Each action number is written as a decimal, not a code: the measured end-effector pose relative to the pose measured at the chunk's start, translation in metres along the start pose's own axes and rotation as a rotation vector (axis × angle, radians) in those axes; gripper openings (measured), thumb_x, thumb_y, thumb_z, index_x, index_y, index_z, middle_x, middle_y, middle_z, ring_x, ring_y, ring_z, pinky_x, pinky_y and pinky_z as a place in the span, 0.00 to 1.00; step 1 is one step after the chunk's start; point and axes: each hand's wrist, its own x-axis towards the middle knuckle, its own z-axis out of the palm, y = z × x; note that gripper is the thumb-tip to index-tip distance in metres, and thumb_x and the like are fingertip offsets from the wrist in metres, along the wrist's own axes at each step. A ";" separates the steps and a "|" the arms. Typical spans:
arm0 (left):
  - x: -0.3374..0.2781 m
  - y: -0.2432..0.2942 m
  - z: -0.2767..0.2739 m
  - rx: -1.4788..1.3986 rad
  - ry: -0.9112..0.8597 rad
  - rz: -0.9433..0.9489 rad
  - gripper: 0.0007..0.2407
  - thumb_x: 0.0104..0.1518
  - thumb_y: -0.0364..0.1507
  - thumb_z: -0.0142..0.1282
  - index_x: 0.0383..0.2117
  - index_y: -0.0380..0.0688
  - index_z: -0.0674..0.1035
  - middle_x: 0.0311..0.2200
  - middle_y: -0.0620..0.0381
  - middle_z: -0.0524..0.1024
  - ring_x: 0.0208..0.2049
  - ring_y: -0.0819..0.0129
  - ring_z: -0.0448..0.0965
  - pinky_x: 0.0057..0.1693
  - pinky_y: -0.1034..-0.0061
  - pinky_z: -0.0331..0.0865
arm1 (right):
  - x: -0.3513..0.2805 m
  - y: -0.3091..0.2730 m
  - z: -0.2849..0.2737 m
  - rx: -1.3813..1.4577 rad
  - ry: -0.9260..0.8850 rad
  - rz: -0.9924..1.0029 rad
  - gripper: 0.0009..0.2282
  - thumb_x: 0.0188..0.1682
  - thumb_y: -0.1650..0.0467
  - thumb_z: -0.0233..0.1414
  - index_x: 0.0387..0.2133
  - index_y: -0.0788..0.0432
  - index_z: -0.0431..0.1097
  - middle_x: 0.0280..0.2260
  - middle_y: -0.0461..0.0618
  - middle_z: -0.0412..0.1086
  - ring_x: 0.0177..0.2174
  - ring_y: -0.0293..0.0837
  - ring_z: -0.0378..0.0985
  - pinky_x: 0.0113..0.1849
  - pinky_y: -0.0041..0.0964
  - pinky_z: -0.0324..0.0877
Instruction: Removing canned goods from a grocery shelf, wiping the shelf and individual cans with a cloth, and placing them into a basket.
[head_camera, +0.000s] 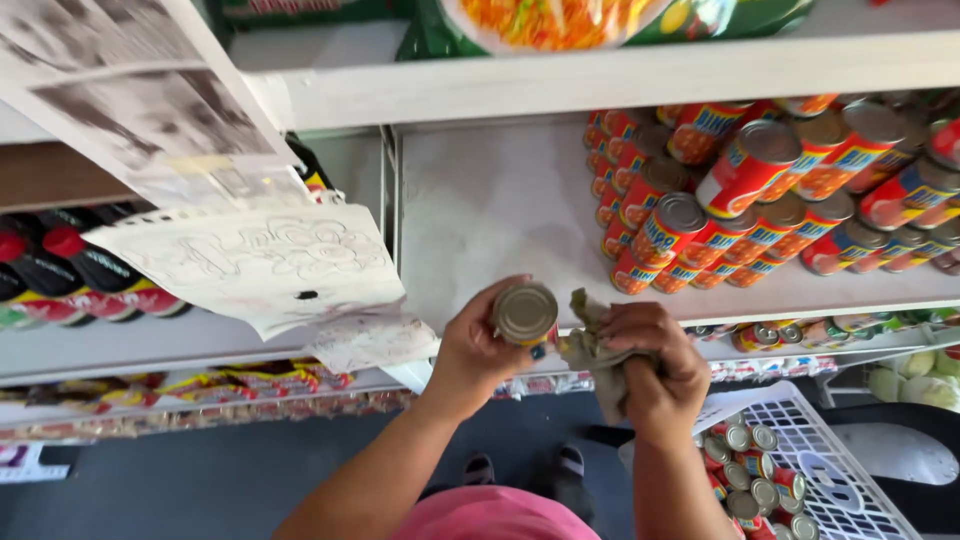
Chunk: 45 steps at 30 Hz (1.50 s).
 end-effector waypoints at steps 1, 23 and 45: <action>0.006 -0.010 0.000 0.031 0.112 0.089 0.34 0.41 0.16 0.68 0.61 0.34 0.70 0.51 0.47 0.76 0.51 0.63 0.77 0.58 0.69 0.73 | 0.005 0.010 -0.004 -0.014 -0.037 -0.045 0.15 0.28 0.83 0.41 0.27 0.67 0.73 0.33 0.58 0.72 0.40 0.53 0.76 0.47 0.44 0.72; 0.085 -0.086 -0.066 0.439 0.521 0.335 0.33 0.40 0.21 0.74 0.59 0.45 0.76 0.50 0.44 0.66 0.55 0.49 0.69 0.60 0.43 0.67 | 0.073 0.112 0.031 -0.363 -0.507 0.107 0.29 0.45 0.75 0.57 0.64 0.58 0.62 0.40 0.62 0.72 0.28 0.53 0.79 0.35 0.49 0.72; 0.251 -0.144 -0.202 0.899 0.975 0.068 0.24 0.57 0.22 0.51 0.62 0.63 0.75 0.63 0.46 0.66 0.64 0.47 0.67 0.69 0.58 0.54 | 0.181 0.292 0.137 -0.589 -0.503 0.349 0.21 0.41 0.63 0.64 0.50 0.49 0.75 0.43 0.46 0.79 0.48 0.47 0.80 0.52 0.44 0.72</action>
